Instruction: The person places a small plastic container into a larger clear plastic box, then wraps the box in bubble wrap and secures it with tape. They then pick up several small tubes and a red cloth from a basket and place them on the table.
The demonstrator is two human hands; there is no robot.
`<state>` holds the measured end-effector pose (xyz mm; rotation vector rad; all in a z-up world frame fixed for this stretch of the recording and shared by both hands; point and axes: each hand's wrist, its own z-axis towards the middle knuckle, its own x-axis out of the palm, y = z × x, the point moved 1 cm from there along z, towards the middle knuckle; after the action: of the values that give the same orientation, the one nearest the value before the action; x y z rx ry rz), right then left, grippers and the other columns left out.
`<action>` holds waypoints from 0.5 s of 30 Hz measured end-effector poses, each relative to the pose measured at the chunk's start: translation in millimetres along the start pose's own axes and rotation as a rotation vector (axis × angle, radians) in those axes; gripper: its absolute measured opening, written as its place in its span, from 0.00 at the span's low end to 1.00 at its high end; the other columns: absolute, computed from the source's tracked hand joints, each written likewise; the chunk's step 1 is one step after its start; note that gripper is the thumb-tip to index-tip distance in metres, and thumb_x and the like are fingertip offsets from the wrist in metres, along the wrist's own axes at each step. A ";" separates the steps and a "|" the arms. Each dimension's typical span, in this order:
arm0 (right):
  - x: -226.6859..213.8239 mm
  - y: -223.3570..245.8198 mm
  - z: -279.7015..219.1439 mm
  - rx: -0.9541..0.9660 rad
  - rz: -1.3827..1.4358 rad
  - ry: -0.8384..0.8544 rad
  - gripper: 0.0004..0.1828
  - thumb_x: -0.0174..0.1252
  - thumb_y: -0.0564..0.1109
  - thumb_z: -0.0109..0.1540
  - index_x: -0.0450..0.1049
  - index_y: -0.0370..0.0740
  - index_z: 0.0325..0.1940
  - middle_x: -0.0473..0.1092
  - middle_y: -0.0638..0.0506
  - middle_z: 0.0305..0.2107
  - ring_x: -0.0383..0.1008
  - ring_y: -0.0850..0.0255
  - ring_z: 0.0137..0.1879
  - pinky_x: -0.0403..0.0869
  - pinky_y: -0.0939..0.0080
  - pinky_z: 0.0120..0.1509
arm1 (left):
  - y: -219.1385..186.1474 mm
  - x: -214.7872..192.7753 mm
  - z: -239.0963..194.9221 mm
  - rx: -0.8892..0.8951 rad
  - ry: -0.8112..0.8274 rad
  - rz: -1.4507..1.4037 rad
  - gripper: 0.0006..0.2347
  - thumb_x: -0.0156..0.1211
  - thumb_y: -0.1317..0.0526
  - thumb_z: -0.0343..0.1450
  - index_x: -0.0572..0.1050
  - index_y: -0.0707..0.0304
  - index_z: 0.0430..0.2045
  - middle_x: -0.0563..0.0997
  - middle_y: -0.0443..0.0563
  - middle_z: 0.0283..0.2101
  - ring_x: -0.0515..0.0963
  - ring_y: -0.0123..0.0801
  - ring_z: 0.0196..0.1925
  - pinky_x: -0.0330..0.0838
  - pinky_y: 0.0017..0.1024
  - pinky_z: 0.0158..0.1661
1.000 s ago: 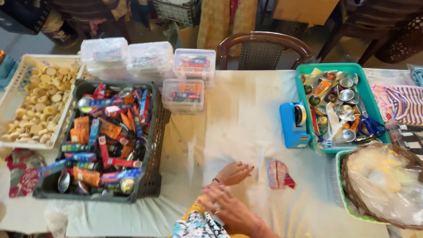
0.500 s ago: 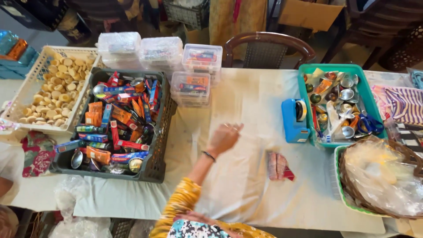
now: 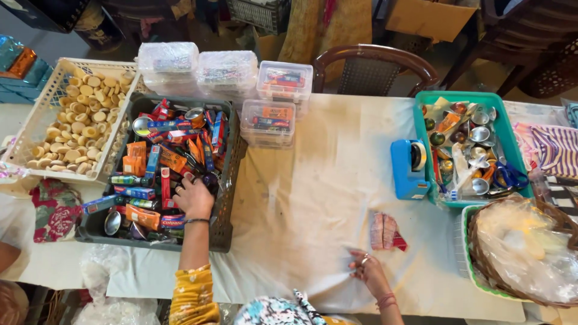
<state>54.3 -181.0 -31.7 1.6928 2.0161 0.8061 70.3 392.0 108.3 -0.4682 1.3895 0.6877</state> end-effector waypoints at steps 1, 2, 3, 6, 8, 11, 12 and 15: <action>-4.0 -7.2 2.2 -0.064 0.170 0.074 0.18 0.49 0.48 0.68 0.75 0.35 0.55 0.75 0.47 0.28 0.69 0.67 0.25 0.77 0.59 0.36 | -0.3 8.4 -2.2 -0.006 0.033 -0.001 0.18 0.59 0.52 0.64 0.80 0.59 0.44 0.74 0.59 0.55 0.77 0.58 0.50 0.71 0.50 0.45; -7.6 -11.1 6.3 -0.131 0.338 0.151 0.21 0.48 0.52 0.69 0.74 0.35 0.55 0.76 0.48 0.27 0.64 0.69 0.21 0.77 0.61 0.36 | 0.0 15.5 -3.1 -0.016 0.064 -0.002 0.13 0.56 0.59 0.69 0.80 0.55 0.46 0.71 0.61 0.61 0.76 0.60 0.50 0.68 0.52 0.47; -4.0 -11.8 4.7 -0.128 0.335 0.154 0.21 0.48 0.52 0.69 0.74 0.35 0.55 0.76 0.48 0.27 0.64 0.69 0.21 0.77 0.61 0.36 | 1.2 20.0 -2.5 -0.020 0.067 -0.001 0.13 0.56 0.59 0.69 0.80 0.55 0.46 0.71 0.61 0.61 0.76 0.60 0.50 0.68 0.52 0.47; -0.5 -15.5 2.7 -0.126 0.287 0.048 0.20 0.48 0.50 0.69 0.72 0.33 0.58 0.75 0.46 0.28 0.66 0.66 0.23 0.77 0.58 0.38 | 5.0 32.7 -2.4 0.014 -0.019 0.057 0.11 0.58 0.57 0.66 0.81 0.51 0.41 0.72 0.61 0.58 0.76 0.58 0.51 0.71 0.49 0.46; -3.2 -17.0 5.0 -0.212 0.300 0.084 0.20 0.47 0.48 0.70 0.72 0.32 0.58 0.75 0.45 0.29 0.68 0.65 0.24 0.78 0.58 0.40 | 9.0 44.4 -0.8 0.017 0.075 0.006 0.09 0.56 0.58 0.73 0.80 0.53 0.44 0.74 0.61 0.54 0.77 0.55 0.54 0.73 0.48 0.48; -6.0 -7.4 1.3 -0.146 0.299 0.154 0.19 0.46 0.47 0.69 0.71 0.34 0.59 0.76 0.43 0.30 0.71 0.63 0.25 0.79 0.55 0.42 | 8.1 44.8 3.6 -0.002 0.090 -0.033 0.14 0.62 0.56 0.67 0.79 0.59 0.45 0.75 0.63 0.55 0.77 0.55 0.53 0.75 0.47 0.47; -4.5 -5.2 3.0 -0.154 0.304 0.165 0.19 0.46 0.47 0.69 0.71 0.34 0.59 0.76 0.43 0.30 0.71 0.63 0.25 0.79 0.55 0.42 | 8.3 39.2 6.3 -0.005 0.077 -0.029 0.14 0.62 0.56 0.67 0.79 0.59 0.45 0.75 0.63 0.55 0.77 0.55 0.53 0.75 0.47 0.47; -9.2 -7.3 3.2 -0.022 0.314 0.196 0.19 0.44 0.45 0.67 0.70 0.36 0.59 0.77 0.42 0.32 0.74 0.59 0.27 0.80 0.53 0.44 | 0.9 20.6 2.2 0.041 -0.027 0.005 0.18 0.67 0.56 0.62 0.80 0.61 0.43 0.70 0.63 0.64 0.77 0.56 0.53 0.75 0.51 0.45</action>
<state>52.6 -190.2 -39.5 2.0171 1.8753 1.1335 72.1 397.6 88.4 -0.4219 1.3766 0.6662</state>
